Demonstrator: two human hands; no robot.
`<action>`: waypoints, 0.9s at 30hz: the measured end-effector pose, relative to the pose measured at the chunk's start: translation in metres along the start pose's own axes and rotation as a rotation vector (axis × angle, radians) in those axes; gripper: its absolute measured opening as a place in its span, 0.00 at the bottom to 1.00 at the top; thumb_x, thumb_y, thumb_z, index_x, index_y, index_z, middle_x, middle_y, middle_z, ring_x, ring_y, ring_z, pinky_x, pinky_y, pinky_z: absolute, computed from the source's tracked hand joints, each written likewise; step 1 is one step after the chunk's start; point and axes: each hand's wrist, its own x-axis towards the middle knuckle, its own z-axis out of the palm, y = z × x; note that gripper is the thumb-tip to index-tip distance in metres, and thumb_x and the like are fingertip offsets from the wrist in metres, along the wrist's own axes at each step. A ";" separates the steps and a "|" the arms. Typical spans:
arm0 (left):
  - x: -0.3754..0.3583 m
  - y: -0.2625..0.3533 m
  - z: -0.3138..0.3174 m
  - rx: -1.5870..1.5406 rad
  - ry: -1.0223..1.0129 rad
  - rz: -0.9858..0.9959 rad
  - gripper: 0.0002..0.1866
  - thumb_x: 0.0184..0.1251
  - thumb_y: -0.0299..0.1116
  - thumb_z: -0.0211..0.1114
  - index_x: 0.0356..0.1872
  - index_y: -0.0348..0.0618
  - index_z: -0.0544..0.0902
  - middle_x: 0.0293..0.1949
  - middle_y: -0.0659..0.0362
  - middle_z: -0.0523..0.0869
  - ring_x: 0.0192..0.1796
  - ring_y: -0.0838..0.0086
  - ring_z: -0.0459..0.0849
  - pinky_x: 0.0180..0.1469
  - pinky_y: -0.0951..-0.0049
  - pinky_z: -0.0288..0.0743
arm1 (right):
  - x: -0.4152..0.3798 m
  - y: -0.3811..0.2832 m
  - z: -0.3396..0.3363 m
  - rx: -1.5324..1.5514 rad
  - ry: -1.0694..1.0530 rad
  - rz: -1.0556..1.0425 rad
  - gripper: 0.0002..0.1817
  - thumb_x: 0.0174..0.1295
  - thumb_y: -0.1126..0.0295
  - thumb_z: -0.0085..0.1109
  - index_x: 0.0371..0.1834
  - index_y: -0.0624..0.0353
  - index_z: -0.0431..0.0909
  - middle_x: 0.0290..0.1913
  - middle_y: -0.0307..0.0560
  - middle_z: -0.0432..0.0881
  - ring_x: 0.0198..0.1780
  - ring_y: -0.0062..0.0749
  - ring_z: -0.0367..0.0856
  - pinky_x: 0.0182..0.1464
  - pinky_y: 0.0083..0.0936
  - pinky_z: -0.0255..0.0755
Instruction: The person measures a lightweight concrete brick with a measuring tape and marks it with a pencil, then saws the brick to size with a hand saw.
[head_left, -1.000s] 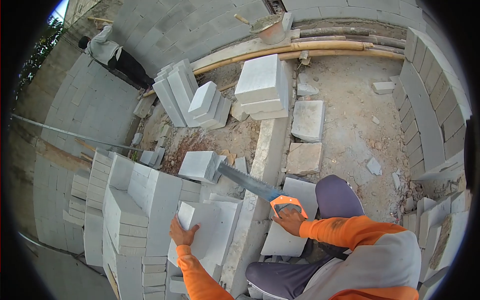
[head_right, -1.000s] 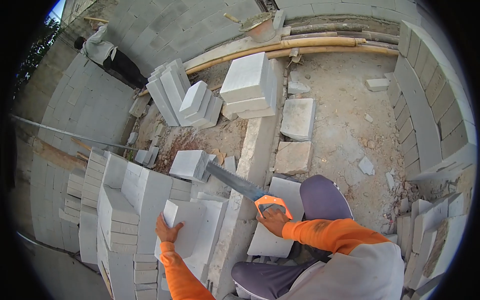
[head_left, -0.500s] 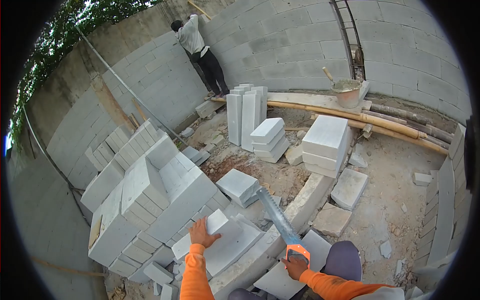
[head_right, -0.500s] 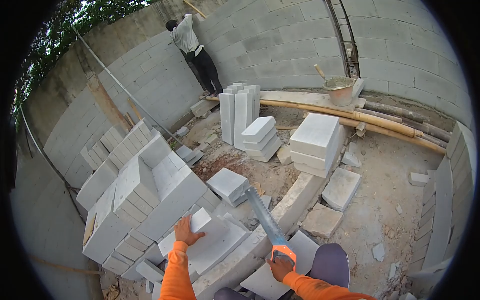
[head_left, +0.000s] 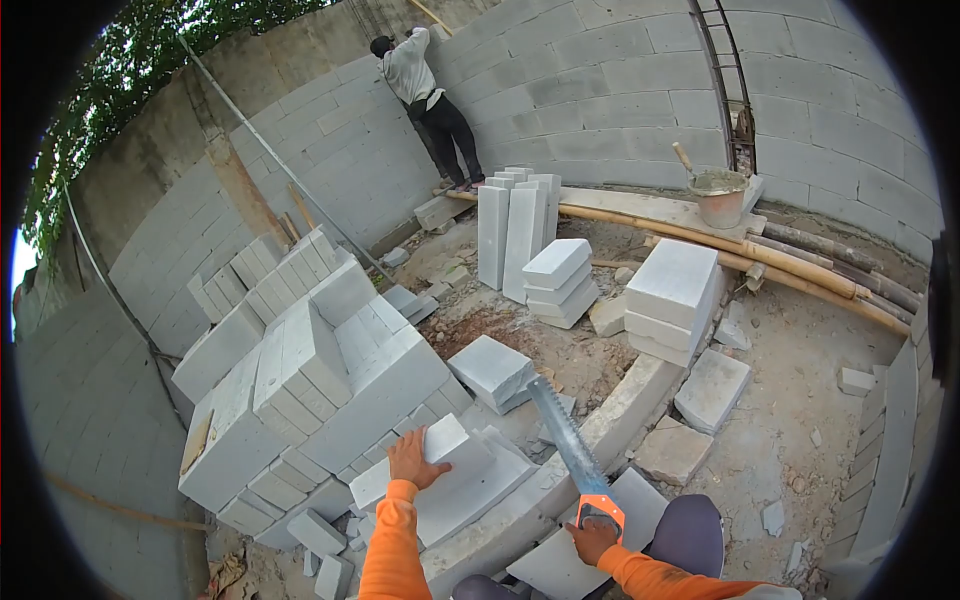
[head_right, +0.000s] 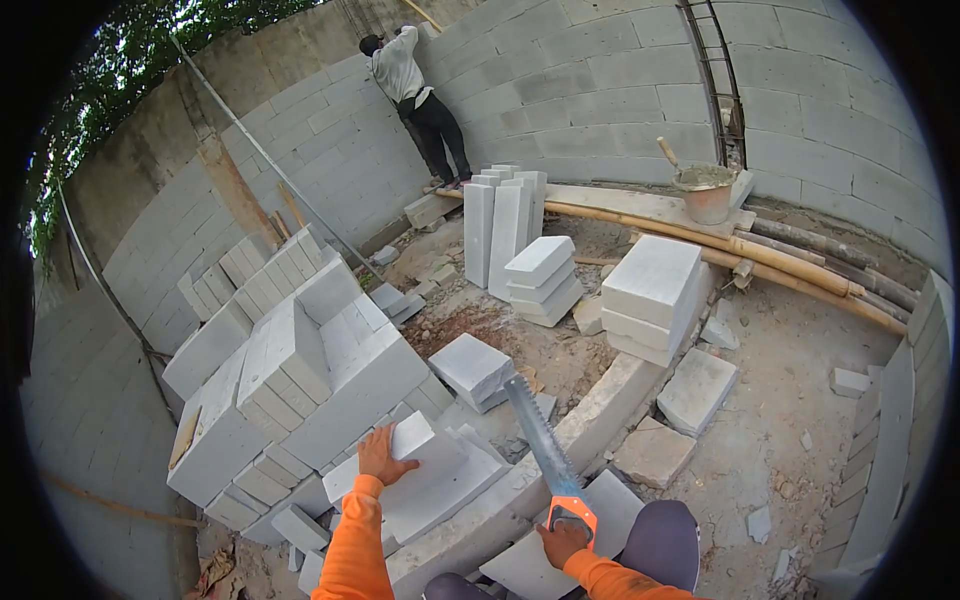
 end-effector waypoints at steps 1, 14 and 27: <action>0.001 0.000 0.000 0.000 0.000 0.001 0.54 0.42 0.59 0.82 0.73 0.51 0.69 0.61 0.55 0.78 0.67 0.58 0.72 0.68 0.54 0.61 | 0.001 0.001 0.002 -0.006 0.003 -0.001 0.29 0.68 0.60 0.57 0.75 0.34 0.71 0.52 0.53 0.81 0.55 0.50 0.81 0.50 0.52 0.71; 0.011 -0.007 0.001 -0.043 -0.015 -0.011 0.56 0.40 0.60 0.83 0.73 0.51 0.69 0.61 0.54 0.78 0.67 0.57 0.73 0.68 0.54 0.61 | -0.010 0.002 -0.055 0.064 0.066 -0.011 0.31 0.65 0.58 0.62 0.74 0.42 0.73 0.52 0.56 0.83 0.61 0.56 0.79 0.59 0.51 0.70; 0.028 -0.024 0.013 -0.068 -0.041 0.012 0.58 0.37 0.61 0.83 0.74 0.50 0.68 0.61 0.53 0.78 0.67 0.56 0.74 0.68 0.53 0.61 | 0.015 0.056 -0.094 0.477 0.324 0.232 0.26 0.67 0.61 0.63 0.67 0.57 0.77 0.50 0.58 0.84 0.53 0.55 0.83 0.55 0.46 0.76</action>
